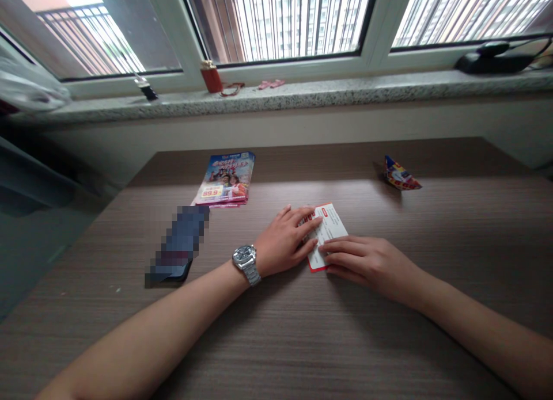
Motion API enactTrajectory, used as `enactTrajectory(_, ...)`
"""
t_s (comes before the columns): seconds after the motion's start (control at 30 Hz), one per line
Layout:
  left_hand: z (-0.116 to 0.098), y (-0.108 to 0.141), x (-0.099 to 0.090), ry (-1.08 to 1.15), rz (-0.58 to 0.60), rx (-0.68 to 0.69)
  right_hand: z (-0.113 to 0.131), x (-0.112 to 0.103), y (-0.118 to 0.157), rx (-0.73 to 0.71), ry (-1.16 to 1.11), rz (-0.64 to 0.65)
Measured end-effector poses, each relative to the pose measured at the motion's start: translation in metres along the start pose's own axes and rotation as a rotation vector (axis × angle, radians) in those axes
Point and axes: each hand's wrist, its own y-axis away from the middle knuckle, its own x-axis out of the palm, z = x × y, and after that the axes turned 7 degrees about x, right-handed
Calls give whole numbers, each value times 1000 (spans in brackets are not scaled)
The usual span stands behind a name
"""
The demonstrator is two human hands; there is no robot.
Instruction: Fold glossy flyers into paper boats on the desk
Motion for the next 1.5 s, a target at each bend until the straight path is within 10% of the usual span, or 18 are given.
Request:
enactTrajectory(1.23, 0, -2, 1, -24, 6, 2, 7, 2, -1, -70, -14, 1)
enactTrajectory(1.5, -1, -1, 0, -14, 32, 17, -19, -12, 1, 141, 39, -165)
